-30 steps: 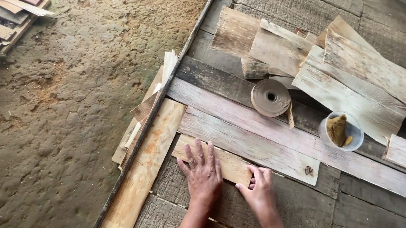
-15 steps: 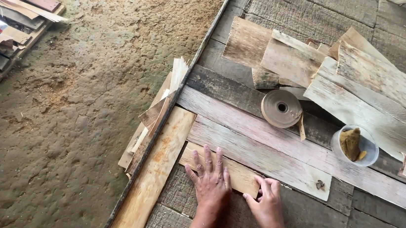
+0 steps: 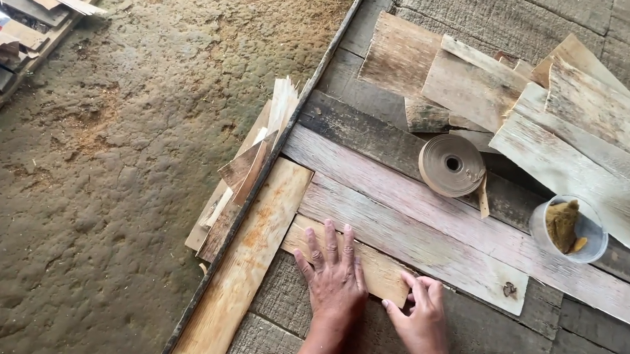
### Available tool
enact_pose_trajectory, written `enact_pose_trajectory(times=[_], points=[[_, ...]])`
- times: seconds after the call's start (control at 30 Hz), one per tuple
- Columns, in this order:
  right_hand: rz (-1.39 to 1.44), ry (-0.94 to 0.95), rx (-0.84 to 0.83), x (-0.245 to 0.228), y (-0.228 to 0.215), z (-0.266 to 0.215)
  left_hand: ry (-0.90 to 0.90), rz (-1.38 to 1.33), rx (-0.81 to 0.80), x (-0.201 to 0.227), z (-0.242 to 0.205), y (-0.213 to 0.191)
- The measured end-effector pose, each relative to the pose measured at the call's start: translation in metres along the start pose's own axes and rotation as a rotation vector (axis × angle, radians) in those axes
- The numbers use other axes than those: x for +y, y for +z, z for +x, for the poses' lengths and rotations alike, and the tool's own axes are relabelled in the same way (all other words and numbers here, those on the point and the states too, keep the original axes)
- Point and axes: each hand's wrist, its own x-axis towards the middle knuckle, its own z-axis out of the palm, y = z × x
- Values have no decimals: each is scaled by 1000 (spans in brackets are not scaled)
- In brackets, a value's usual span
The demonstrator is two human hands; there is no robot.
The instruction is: The person uses a red utility knife to shave and shape thin wooden slats on a wooden workbench. They repeatedly position the slats, cut along their edges, and place trimmed pieces aside. The person also briefly aligns a slat against a longer board before resuming cutting.
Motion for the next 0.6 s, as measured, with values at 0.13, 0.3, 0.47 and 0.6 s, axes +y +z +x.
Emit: enact_pose_trajectory(times=[0.13,0.3,0.47,0.6], points=[[23,-26,10,-6,-3,-2,2,-6,-56,-1,1,0],[33,-20,11,-9,-4,-4,15,11,5,-1,1,-6],[32,34,-43,-16,-12,-4,11,-7,34,0,0,-1],[-9,-15,-4,-12,-8,-5,20,17,-9,-1,1,-1]])
